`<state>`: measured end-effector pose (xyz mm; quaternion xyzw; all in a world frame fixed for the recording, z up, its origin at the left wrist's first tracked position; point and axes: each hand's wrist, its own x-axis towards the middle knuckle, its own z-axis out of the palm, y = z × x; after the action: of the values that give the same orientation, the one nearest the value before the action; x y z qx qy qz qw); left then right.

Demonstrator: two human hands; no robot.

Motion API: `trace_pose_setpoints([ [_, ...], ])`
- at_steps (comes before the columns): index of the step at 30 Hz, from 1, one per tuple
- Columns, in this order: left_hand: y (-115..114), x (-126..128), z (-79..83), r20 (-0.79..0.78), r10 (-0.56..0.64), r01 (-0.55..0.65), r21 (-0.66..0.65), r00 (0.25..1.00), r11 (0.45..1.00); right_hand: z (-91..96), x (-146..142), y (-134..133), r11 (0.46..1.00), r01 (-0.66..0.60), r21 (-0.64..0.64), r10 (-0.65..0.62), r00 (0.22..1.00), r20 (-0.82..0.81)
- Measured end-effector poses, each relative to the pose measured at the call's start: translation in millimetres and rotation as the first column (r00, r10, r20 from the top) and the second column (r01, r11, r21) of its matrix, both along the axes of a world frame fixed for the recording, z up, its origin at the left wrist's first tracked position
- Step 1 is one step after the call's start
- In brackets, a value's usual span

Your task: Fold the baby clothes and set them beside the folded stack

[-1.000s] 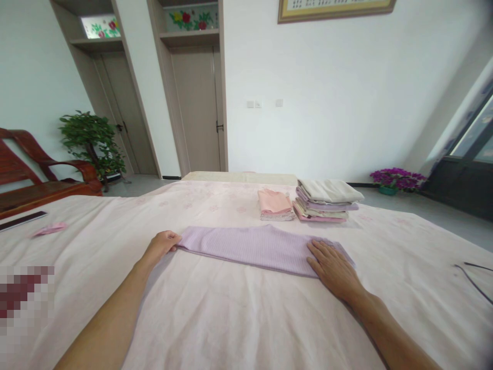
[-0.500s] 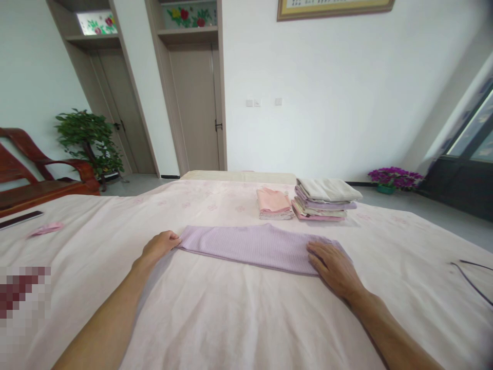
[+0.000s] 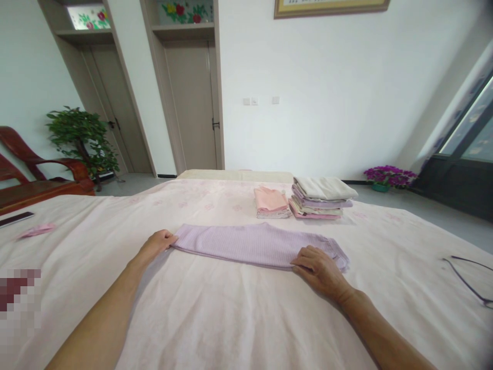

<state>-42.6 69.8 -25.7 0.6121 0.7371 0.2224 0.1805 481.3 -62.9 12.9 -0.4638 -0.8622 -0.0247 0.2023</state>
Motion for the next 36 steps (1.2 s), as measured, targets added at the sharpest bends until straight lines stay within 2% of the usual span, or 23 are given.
trace_pose_setpoints([
  [6, 0, -1, 4.2, -0.112, 0.023, -0.024, -0.010, 0.993, 1.000, -6.1, 10, 1, 1.000, -0.004, 0.018, 0.005, 0.999, -0.045],
  [12, -6, 7, 13.9, -0.193, 0.044, -0.053, -0.042, 0.980, 0.998, -4.2, 7, -1, 1.000, -0.015, -0.009, 0.014, 0.999, -0.038],
  [14, -7, 7, 14.6, -0.221, 0.042, -0.052, -0.040, 0.974, 0.998, -3.4, 8, -2, 1.000, 0.012, -0.002, -0.012, 0.998, -0.056],
  [16, -8, 8, 14.2, -0.257, 0.026, -0.027, -0.003, 0.966, 1.000, -3.4, 14, -1, 0.996, 0.090, 0.028, -0.087, 0.993, -0.083],
  [20, -10, 15, 14.4, -0.398, 0.004, 0.065, 0.159, 0.917, 0.985, -5.5, 35, 0, 0.944, 0.305, 0.125, -0.290, 0.948, -0.130],
  [22, -11, 23, 15.1, -0.452, -0.038, 0.168, 0.250, 0.891, 0.954, -6.3, 45, 0, 0.917, 0.370, 0.150, -0.353, 0.927, -0.128],
  [26, -12, 41, 8.6, -0.393, -0.288, 0.429, 0.341, 0.873, 0.836, -5.7, 53, -1, 0.898, 0.414, 0.147, -0.406, 0.910, -0.082],
  [28, -10, 46, -1.0, -0.370, -0.383, 0.503, 0.318, 0.846, 0.803, -5.4, 54, -2, 0.901, 0.415, 0.123, -0.414, 0.910, -0.036],
  [32, -5, 43, -21.1, -0.450, -0.466, 0.583, 0.165, 0.762, 0.795, -6.8, 56, -3, 0.903, 0.424, 0.072, -0.427, 0.903, 0.042],
  [36, -6, 42, -21.0, -0.549, -0.444, 0.600, 0.136, 0.708, 0.789, -4.0, 55, -3, 0.882, 0.451, 0.137, -0.458, 0.888, 0.027],
])
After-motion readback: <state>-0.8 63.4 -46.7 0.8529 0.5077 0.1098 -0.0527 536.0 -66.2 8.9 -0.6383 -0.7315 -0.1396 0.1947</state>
